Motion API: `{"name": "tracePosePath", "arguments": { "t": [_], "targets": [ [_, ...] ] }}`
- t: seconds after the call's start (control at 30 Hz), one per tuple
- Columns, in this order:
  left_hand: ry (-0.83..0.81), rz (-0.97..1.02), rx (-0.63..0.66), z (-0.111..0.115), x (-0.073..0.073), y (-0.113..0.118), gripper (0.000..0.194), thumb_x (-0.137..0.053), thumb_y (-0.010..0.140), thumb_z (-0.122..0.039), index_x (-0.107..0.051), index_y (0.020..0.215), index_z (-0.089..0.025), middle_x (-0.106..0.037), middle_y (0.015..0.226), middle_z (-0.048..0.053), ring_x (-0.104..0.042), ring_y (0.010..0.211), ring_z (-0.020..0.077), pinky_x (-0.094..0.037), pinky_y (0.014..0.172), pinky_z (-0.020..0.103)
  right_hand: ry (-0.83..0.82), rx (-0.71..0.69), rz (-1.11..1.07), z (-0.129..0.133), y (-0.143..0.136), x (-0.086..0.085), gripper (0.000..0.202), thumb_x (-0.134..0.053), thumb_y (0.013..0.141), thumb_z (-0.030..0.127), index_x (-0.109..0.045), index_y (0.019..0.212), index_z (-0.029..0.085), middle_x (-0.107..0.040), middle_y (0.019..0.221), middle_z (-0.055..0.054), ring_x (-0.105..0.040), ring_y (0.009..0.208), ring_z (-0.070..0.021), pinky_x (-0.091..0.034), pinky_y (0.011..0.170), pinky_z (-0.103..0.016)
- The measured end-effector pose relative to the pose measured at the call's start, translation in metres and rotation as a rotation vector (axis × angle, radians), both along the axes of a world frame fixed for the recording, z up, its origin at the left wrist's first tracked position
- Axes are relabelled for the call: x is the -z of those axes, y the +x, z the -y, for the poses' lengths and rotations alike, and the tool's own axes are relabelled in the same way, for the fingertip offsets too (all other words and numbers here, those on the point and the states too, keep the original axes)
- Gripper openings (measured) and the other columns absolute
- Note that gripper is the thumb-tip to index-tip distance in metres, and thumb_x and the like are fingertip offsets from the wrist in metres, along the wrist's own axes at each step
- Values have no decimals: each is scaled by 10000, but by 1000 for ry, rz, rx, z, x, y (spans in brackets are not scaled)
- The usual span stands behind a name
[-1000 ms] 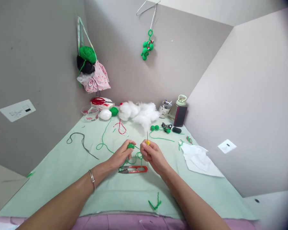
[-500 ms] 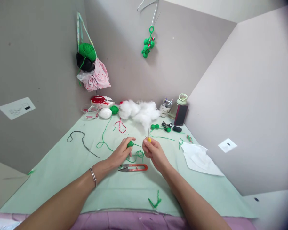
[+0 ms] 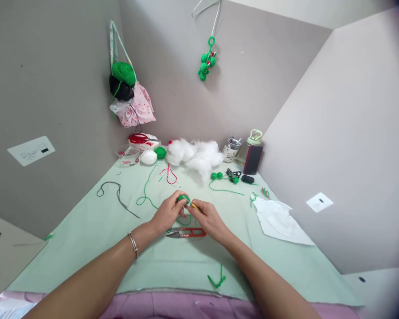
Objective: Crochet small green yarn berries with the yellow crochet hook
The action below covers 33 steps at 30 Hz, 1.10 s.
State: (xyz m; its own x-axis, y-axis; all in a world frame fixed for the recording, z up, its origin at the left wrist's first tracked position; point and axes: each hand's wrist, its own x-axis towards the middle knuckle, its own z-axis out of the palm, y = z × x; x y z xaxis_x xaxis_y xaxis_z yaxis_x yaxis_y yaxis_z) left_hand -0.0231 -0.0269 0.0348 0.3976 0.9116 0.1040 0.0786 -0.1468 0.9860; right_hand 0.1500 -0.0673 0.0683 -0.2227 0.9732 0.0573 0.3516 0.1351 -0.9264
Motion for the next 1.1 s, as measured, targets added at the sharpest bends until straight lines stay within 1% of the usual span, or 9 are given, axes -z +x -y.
{"name": "tracePosePath", "arguments": {
  "t": [0.2,0.3,0.47,0.57,0.67,0.73,0.8,0.93,1.1],
  "targets": [
    [-69,79,54,1,-5,-2,288,-568,938,-368,-597,1185,-224,-700,836,0,-707,909,228,-506,852,342,23,69,-25,-7,9,1,336,-508,938,463,-482,706,221,-435,643,42,-387,630,-138,-316,617,-285],
    [-80,84,40,3,-6,-2,182,-589,924,-304,-611,1086,-224,-645,684,-46,-656,725,192,-475,764,312,27,45,-33,-2,6,-1,331,-509,942,448,-488,705,218,-425,646,44,-371,630,-133,-306,615,-283],
    [-136,129,14,5,-1,1,60,-621,883,-215,-604,936,-234,-463,502,-121,-418,466,128,-367,565,269,1,-44,-50,7,-1,-5,376,-586,906,407,-398,639,221,-307,628,62,-271,605,-113,-226,577,-283],
    [-220,201,56,3,-3,0,119,-642,892,-246,-648,1008,-222,-545,554,-94,-545,529,141,-451,617,276,-15,7,-92,1,2,-2,344,-575,912,423,-473,657,215,-390,615,53,-323,597,-118,-257,572,-280],
    [-325,304,136,1,-9,-3,276,-653,905,-301,-691,1157,-193,-742,853,23,-728,829,201,-554,845,348,-32,99,-143,-9,10,3,340,-573,923,474,-566,711,208,-460,611,45,-331,563,-116,-253,547,-282],
    [-388,360,189,1,-14,-5,325,-681,895,-318,-716,1184,-172,-773,1044,93,-754,969,245,-551,964,410,-48,139,-178,-13,15,5,367,-593,915,516,-592,723,203,-465,605,46,-306,537,-108,-232,529,-283],
    [-428,397,219,1,-18,-6,332,-735,873,-324,-744,1160,-158,-779,1104,123,-766,994,268,-544,1008,438,-67,159,-212,-15,17,6,389,-616,900,544,-602,721,199,-465,602,47,-297,521,-100,-219,519,-284],
    [-446,447,190,-1,-16,-5,327,-846,814,-316,-776,1092,-158,-788,1061,94,-777,909,230,-572,968,389,-104,162,-265,-13,15,5,383,-657,871,553,-623,740,194,-487,607,47,-302,504,-91,-206,508,-284],
    [-472,490,103,-6,-12,-8,261,-885,799,-319,-739,951,-165,-738,835,1,-741,719,139,-603,777,260,-155,147,-311,-13,13,3,377,-690,843,548,-658,774,179,-502,607,50,-276,485,-74,-174,495,-279]
  ]
}}
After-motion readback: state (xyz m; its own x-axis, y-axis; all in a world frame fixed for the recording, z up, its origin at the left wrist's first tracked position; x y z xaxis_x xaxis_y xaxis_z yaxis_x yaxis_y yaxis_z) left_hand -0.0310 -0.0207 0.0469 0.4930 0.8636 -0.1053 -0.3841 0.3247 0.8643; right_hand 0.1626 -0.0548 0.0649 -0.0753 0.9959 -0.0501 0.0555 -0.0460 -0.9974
